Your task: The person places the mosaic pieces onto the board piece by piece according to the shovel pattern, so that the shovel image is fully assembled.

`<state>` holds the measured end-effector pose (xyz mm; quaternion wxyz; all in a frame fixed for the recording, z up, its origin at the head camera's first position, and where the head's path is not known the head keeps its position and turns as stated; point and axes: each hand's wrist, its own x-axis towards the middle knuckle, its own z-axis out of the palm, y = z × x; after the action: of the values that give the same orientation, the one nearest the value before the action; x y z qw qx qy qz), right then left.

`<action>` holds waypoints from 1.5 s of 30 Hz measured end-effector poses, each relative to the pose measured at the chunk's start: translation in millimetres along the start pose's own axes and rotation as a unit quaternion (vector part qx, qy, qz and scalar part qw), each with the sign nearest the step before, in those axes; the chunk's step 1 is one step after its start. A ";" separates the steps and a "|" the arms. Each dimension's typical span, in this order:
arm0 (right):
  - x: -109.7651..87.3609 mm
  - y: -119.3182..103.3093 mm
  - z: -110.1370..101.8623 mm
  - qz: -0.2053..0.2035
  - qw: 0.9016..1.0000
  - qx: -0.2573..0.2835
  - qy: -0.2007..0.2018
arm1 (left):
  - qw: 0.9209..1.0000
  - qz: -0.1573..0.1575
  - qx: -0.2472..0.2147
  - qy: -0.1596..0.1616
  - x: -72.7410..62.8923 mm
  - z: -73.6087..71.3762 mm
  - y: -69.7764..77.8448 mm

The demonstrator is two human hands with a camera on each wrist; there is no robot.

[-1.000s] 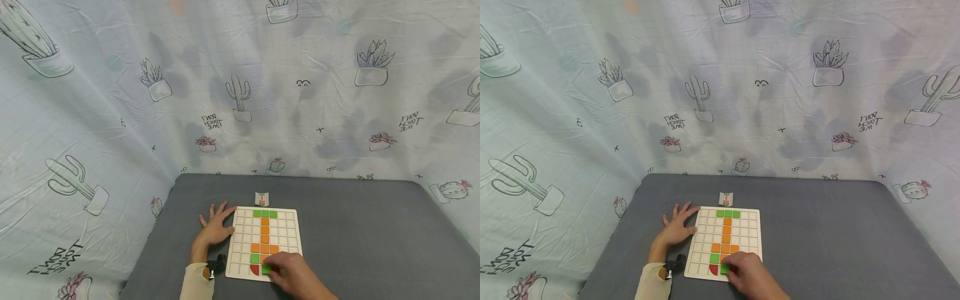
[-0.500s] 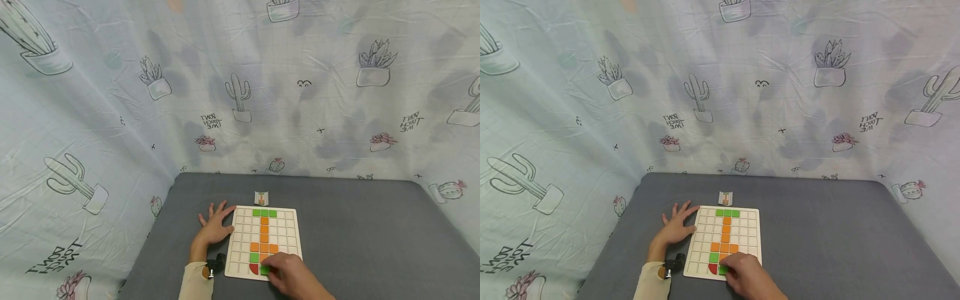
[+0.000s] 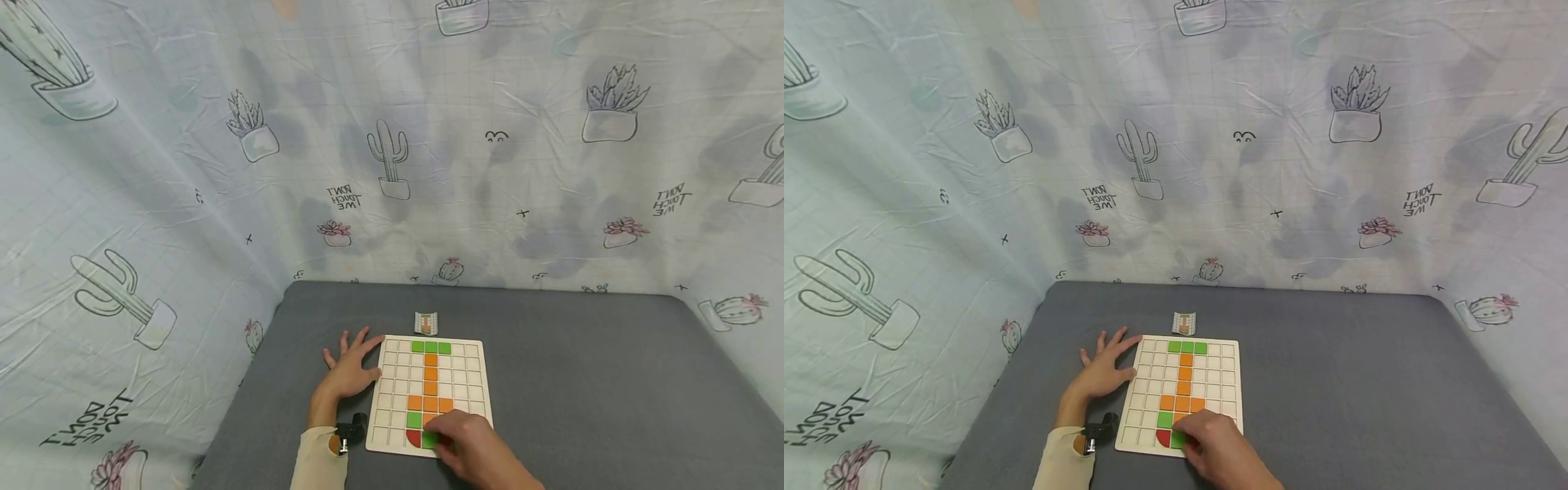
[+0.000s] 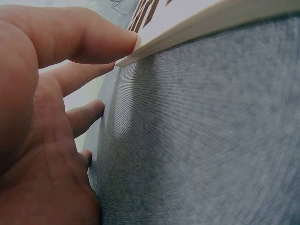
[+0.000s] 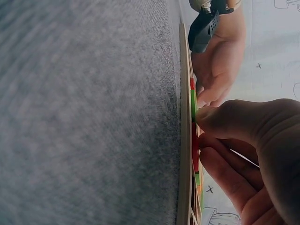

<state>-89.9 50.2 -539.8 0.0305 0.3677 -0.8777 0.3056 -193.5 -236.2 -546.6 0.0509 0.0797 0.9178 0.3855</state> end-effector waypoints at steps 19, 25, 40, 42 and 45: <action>-3.3 1.5 6.7 -0.004 1.000 0.004 0.017 | 1.000 0.003 0.010 0.002 -1.1 3.3 -4.2; -0.2 2.1 7.8 -0.031 0.999 -0.002 0.035 | 1.000 0.003 0.005 0.002 -1.3 3.5 -3.7; 26.4 5.7 9.6 -0.083 0.996 -0.027 0.025 | 1.000 0.003 0.005 0.002 -2.4 1.9 -1.7; 31.1 4.8 9.7 -0.084 0.996 -0.032 0.018 | 1.000 0.004 0.002 0.002 -2.9 1.2 -1.5; 35.4 3.7 9.8 -0.074 0.997 -0.036 0.003 | 1.000 0.008 -0.002 0.002 -3.7 1.1 -2.3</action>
<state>-116.4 24.5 -539.8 0.0692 0.4291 -0.8586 0.2717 -190.0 -237.7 -548.8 0.0462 0.0864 0.9165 0.3878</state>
